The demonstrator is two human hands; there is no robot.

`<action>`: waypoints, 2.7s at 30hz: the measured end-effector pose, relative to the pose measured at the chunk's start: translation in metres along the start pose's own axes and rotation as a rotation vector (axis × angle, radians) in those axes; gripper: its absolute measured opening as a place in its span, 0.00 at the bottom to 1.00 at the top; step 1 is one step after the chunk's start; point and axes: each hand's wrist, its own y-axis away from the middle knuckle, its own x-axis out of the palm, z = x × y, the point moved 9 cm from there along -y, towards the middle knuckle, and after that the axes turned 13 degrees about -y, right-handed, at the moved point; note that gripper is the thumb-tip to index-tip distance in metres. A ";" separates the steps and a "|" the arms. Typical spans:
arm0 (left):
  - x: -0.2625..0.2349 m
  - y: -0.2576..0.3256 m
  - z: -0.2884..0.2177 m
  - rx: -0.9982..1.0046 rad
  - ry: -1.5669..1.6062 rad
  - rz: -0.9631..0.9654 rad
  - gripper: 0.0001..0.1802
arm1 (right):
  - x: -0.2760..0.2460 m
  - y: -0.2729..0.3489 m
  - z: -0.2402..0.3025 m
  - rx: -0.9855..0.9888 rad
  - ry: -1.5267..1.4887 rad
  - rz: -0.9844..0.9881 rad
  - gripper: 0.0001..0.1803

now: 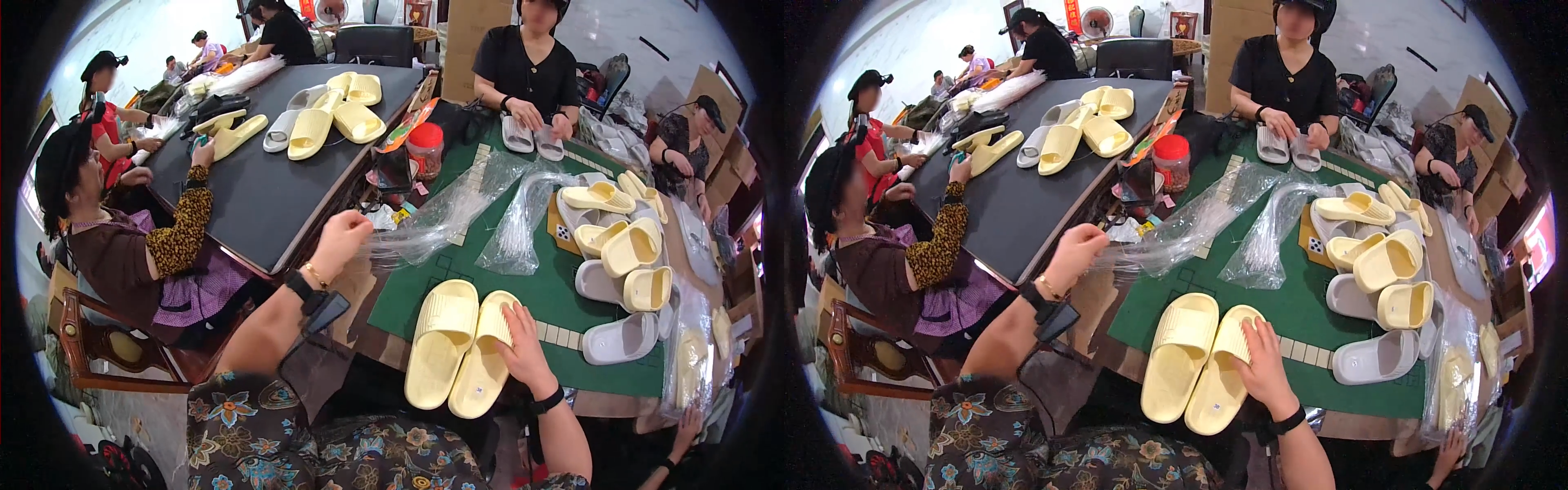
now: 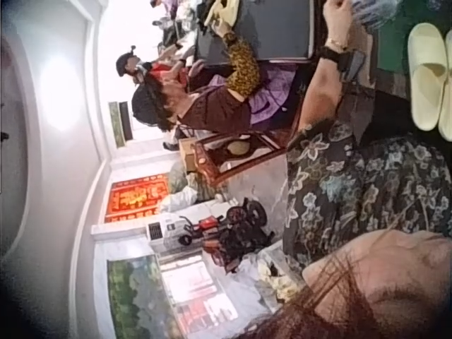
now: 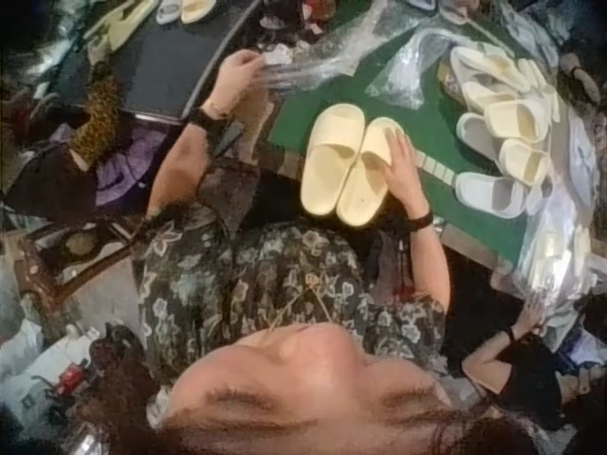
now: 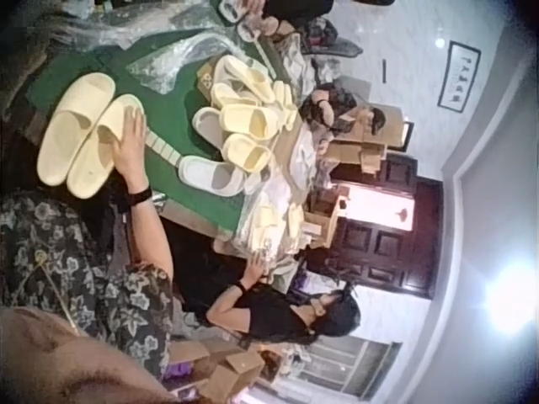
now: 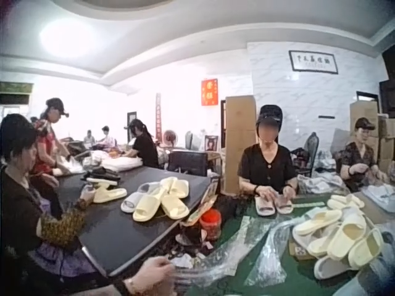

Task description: Inspecting and arranging plastic sandals for packaging in a factory finishing area.

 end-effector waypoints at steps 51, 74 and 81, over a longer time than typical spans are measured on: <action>0.099 0.275 0.025 -0.538 0.276 0.933 0.07 | 0.123 0.131 0.067 1.012 -1.318 0.492 0.17; 0.093 0.297 0.044 -0.636 0.398 0.893 0.06 | 0.129 0.132 0.055 1.074 -1.255 0.527 0.16; 0.112 0.263 0.023 -0.541 0.308 0.865 0.07 | 0.109 0.108 0.041 1.049 -1.146 0.445 0.15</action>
